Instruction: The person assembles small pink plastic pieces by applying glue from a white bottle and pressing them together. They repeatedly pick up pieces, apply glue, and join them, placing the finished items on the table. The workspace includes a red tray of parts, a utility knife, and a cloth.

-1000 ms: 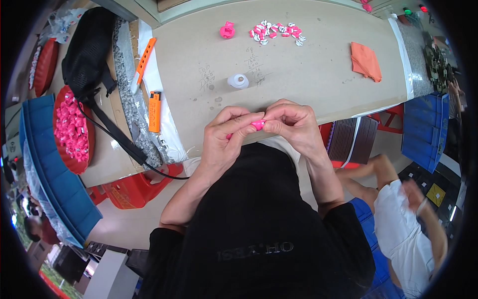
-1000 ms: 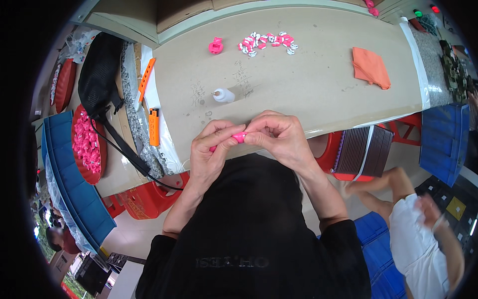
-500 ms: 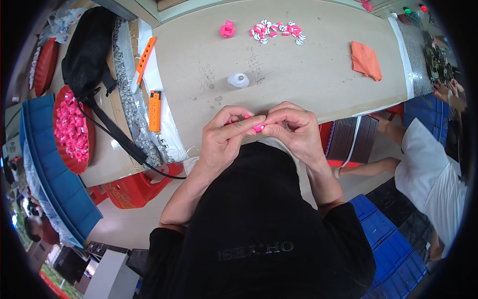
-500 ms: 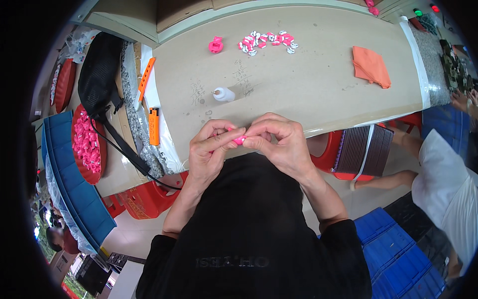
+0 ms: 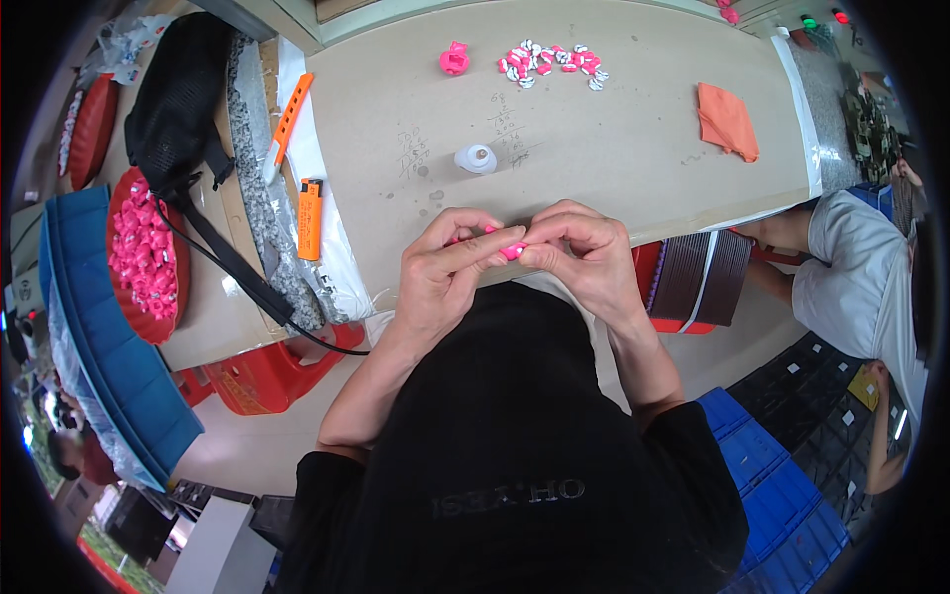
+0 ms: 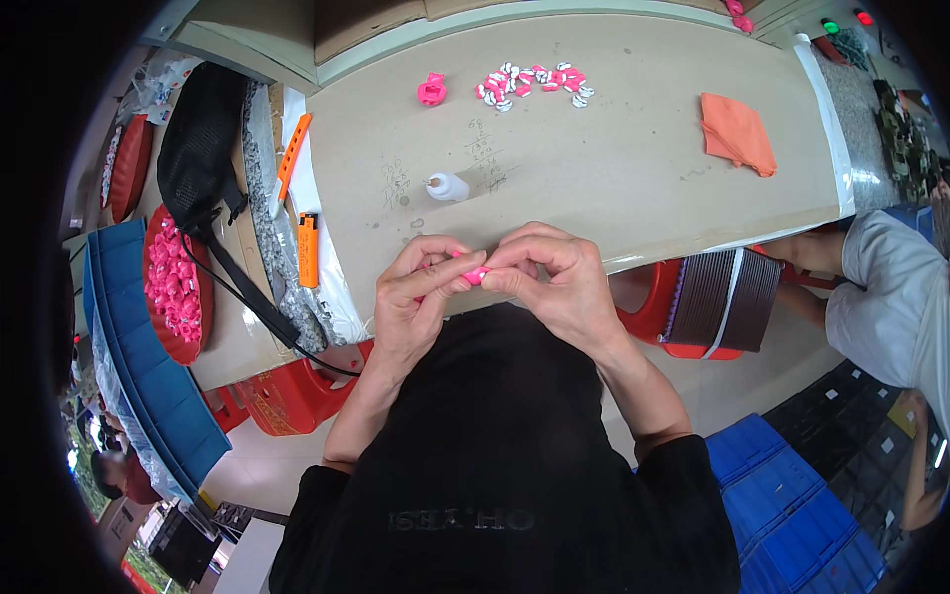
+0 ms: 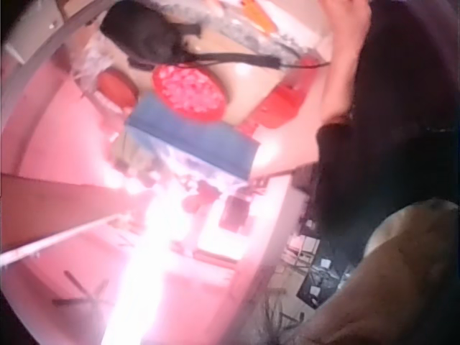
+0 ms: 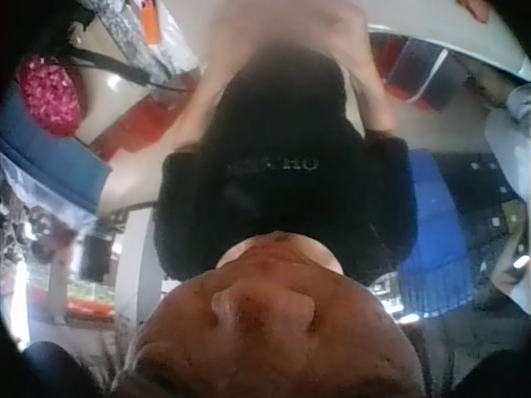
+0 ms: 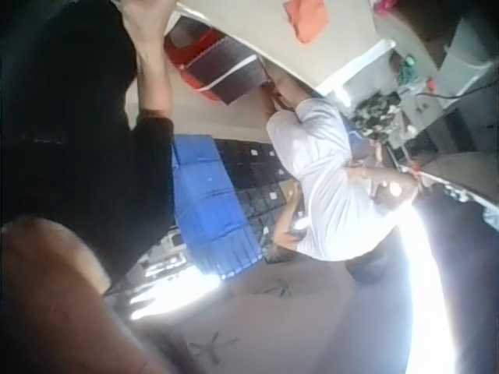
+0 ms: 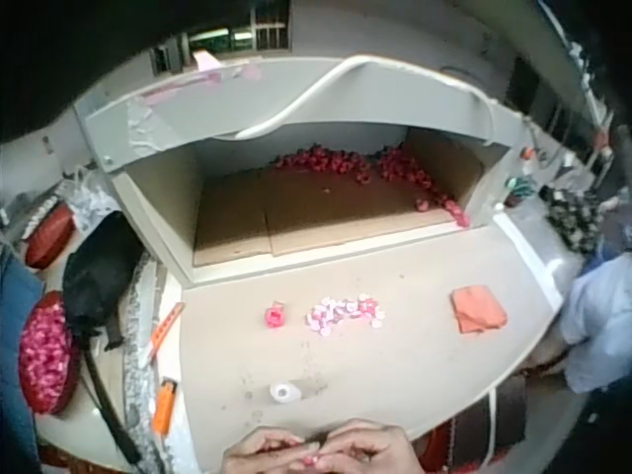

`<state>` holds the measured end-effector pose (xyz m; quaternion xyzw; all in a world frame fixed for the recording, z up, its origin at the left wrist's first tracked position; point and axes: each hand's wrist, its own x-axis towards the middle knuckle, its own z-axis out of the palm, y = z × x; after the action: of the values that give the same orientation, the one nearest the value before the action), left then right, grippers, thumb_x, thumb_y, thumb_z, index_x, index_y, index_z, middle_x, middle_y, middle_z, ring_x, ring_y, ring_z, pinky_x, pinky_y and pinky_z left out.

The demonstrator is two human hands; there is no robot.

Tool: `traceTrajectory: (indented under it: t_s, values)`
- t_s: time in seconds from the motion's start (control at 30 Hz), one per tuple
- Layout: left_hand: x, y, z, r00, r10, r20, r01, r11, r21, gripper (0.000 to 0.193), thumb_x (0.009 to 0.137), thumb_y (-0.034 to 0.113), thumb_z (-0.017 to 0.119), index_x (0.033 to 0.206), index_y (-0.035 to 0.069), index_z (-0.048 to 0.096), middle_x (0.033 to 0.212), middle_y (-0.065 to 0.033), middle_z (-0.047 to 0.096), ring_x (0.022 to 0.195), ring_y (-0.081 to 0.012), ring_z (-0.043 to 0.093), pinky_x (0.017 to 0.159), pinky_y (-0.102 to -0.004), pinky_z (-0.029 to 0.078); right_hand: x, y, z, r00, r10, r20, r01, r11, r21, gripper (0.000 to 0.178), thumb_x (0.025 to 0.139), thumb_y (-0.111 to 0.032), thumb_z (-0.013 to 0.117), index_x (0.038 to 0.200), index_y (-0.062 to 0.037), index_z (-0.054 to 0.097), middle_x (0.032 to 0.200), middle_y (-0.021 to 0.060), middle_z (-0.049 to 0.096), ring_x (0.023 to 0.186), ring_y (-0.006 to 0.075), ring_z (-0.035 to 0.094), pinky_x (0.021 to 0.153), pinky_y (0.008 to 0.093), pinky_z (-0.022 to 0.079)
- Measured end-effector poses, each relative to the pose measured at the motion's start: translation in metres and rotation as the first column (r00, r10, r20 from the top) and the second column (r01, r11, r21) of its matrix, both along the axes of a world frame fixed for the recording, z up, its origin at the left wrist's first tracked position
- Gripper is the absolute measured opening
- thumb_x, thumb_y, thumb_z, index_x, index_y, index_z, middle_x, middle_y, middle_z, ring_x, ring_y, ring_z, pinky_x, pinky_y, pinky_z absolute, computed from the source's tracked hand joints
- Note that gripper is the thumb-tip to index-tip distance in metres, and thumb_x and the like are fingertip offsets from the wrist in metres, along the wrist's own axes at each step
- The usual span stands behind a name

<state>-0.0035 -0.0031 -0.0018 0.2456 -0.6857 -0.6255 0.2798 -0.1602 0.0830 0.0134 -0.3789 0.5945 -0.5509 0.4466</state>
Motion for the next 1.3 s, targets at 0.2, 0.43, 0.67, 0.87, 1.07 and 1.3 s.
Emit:
traceTrajectory:
  t_s: [0.2,0.43,0.67,0.87,1.07,1.3]
  values:
    - [-0.0005,0.0003,-0.0021,1.000,0.014,-0.015,-0.015,1.000,-0.011,0.038,0.077,-0.016,0.046,0.102,0.005,0.066,0.098,-0.0089,0.054,0.073,-0.0108,0.057,0.067,-0.0216,0.048,-0.0004,-0.0009,0.0006,1.000,0.009,0.001,-0.009,1.000,0.005,0.009,0.073,-0.003,0.071,0.081,-0.0032,0.068,0.080,0.0025,0.059,0.062,0.0054,0.044,0.056,0.0208,0.037]
    - [0.0001,0.0003,-0.0012,1.000,0.018,-0.010,-0.018,1.000,0.007,0.032,0.080,-0.011,0.049,0.102,0.004,0.066,0.098,-0.0086,0.054,0.076,-0.0112,0.057,0.068,-0.0214,0.049,0.0003,-0.0007,-0.0023,1.000,0.005,0.017,-0.005,1.000,0.002,0.009,0.073,-0.003,0.071,0.081,-0.0031,0.068,0.080,0.0025,0.059,0.061,0.0052,0.044,0.056,0.0207,0.037]
    - [0.0018,0.0011,0.0009,1.000,0.016,0.015,-0.017,0.999,0.046,0.022,0.083,-0.003,0.055,0.102,0.003,0.066,0.099,-0.0086,0.055,0.082,-0.0127,0.057,0.071,-0.0217,0.049,0.0003,-0.0006,-0.0019,1.000,0.008,0.021,-0.008,1.000,0.012,0.009,0.073,-0.003,0.071,0.081,-0.0033,0.068,0.080,0.0023,0.059,0.061,0.0050,0.044,0.055,0.0207,0.037]
    - [0.0004,-0.0016,0.0033,0.999,0.035,0.030,-0.036,0.999,0.032,0.020,0.084,0.003,0.058,0.102,0.004,0.066,0.097,-0.0058,0.056,0.078,-0.0088,0.054,0.066,-0.0196,0.044,0.0018,-0.0012,-0.0040,0.979,-0.001,0.202,-0.002,1.000,0.014,0.008,0.076,-0.002,0.068,0.084,-0.0010,0.067,0.083,0.0035,0.060,0.069,0.0058,0.052,0.061,0.0206,0.041]
    - [-0.0009,-0.0010,0.0069,0.997,0.061,0.047,-0.068,0.982,0.176,0.022,0.086,0.008,0.057,0.107,0.004,0.063,0.095,-0.0039,0.056,0.070,-0.0052,0.047,0.059,-0.0178,0.039,-0.0006,-0.0032,-0.0036,0.973,0.021,0.230,-0.023,1.000,0.007,0.009,0.078,0.000,0.066,0.086,0.0017,0.065,0.087,0.0049,0.060,0.077,0.0084,0.057,0.067,0.0216,0.045]
    - [-0.0002,0.0013,0.0054,0.995,0.091,0.034,-0.096,0.962,0.256,0.024,0.088,0.009,0.054,0.110,0.003,0.061,0.090,-0.0021,0.058,0.066,-0.0041,0.047,0.056,-0.0166,0.038,-0.0002,-0.0019,-0.0019,0.948,0.015,0.318,-0.012,1.000,-0.009,0.009,0.080,0.000,0.064,0.089,0.0027,0.065,0.089,0.0067,0.060,0.080,0.0108,0.058,0.071,0.0224,0.046]
